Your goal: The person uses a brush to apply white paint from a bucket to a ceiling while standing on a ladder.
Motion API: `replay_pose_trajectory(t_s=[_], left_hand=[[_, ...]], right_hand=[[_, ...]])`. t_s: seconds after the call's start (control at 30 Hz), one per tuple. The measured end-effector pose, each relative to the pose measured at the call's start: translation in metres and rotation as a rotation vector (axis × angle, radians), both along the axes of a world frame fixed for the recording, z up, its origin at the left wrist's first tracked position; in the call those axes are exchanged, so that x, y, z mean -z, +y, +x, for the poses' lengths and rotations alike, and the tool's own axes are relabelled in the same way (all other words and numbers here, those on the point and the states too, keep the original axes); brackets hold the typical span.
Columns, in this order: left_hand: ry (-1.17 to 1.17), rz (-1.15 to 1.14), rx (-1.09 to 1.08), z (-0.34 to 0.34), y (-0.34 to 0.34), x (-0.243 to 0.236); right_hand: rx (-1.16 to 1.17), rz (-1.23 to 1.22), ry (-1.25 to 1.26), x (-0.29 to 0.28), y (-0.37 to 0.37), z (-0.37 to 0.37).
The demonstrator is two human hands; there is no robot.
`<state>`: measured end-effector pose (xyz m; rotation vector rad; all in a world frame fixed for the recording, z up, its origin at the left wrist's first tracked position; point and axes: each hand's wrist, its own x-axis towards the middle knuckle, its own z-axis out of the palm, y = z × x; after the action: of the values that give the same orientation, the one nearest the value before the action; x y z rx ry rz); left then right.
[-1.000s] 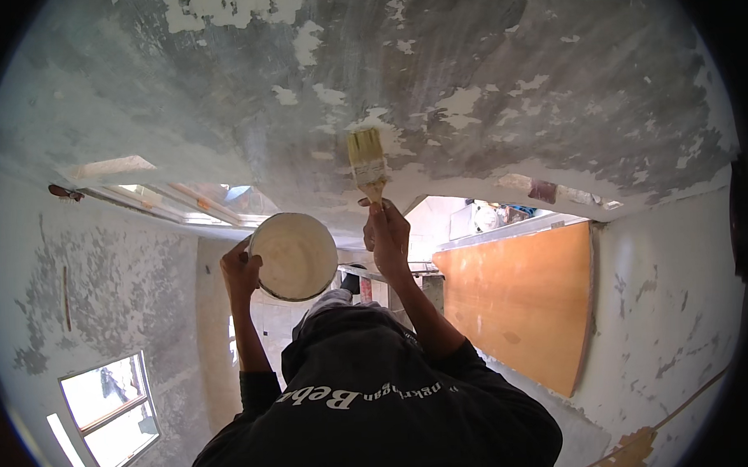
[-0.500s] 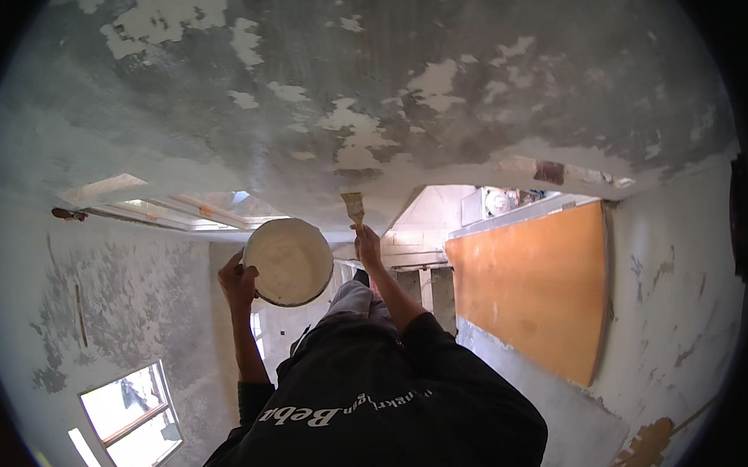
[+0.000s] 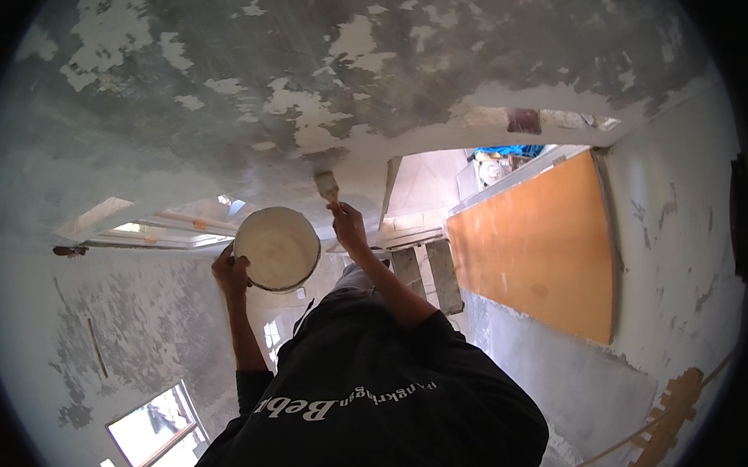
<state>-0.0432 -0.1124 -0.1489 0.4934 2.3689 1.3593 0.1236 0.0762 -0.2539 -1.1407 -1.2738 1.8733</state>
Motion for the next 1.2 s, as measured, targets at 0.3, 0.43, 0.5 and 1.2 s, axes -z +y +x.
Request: replay_pose_trajectory(t_s=[0.3, 0.43, 0.5, 1.2], left_hand=[[-0.002, -0.018, 0.036, -0.014, 0.004, 0.009], [0.041, -0.040, 0.094, -0.017, 0.011, 0.010], [-0.018, -0.057, 0.051, -0.008, 0.018, 0.000], [-0.037, -0.141, 0.170, -0.018, 0.038, 0.012]], right_hand=[[0.033, 0.430, 0.164, -0.100, 0.002, 0.003], [0.193, 0.431, 0.142, 0.008, 0.011, -0.002], [0.217, 0.399, 0.034, 0.054, 0.008, 0.006], [0.138, -0.008, -0.115, -0.032, -0.007, -0.002]])
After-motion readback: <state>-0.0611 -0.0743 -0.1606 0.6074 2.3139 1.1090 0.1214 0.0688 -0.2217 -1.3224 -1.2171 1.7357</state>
